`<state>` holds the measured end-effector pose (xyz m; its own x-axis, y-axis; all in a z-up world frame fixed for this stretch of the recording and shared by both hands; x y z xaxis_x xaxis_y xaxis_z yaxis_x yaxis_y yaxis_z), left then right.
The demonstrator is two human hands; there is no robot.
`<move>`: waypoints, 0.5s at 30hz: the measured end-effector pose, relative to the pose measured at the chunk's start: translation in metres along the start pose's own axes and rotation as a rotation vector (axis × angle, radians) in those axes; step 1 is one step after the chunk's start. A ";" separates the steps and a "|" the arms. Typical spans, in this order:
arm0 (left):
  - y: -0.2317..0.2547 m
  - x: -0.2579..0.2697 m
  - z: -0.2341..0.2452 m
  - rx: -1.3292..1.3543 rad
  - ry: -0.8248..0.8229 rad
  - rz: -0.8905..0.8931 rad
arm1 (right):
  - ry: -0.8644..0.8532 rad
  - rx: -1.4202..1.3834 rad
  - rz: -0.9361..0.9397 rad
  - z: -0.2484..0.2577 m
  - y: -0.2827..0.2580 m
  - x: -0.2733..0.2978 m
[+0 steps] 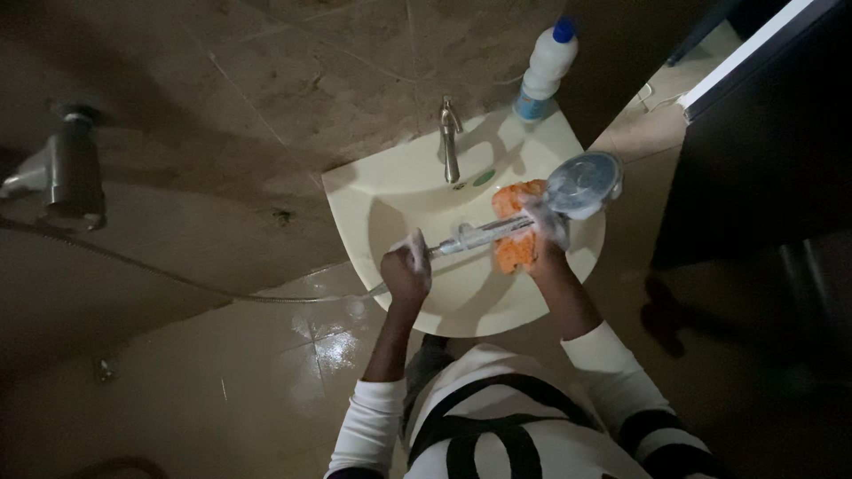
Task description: The person scrubs a shower head with an orange sponge under running water in a sink. They repeatedly rub the sponge against the shower head to remove soap and dirt, rinsing it frequently.
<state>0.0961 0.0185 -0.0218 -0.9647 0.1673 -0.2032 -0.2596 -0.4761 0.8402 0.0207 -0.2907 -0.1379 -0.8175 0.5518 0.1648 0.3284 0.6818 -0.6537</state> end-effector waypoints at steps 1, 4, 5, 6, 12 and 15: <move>-0.006 0.002 -0.006 -0.065 -0.021 -0.011 | -0.056 0.054 0.119 -0.010 -0.014 0.004; 0.016 0.021 -0.017 -0.397 0.111 -0.461 | -0.356 -0.209 -0.069 -0.045 0.003 0.017; 0.001 0.016 -0.031 -0.364 0.024 -0.365 | -0.478 -0.369 -0.223 -0.061 0.018 0.024; -0.011 0.016 -0.048 -0.333 -0.064 -0.265 | -0.596 -0.531 -0.383 -0.075 0.032 0.037; 0.018 0.030 -0.060 -0.201 -0.007 -0.246 | -0.573 -0.407 -0.408 -0.048 0.077 0.031; 0.030 0.026 -0.040 -0.160 0.000 -0.194 | -0.552 -0.201 -0.136 -0.058 0.057 0.033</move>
Point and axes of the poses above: each hand's wrist, its own x-axis away from the middle knuckle, its own z-axis out of the back of the hand, y = z × x, the point moved 10 cm from there along -x, towards the middle knuckle, and after that the axes turned 8 degrees about -x, right-handed, at the moved point
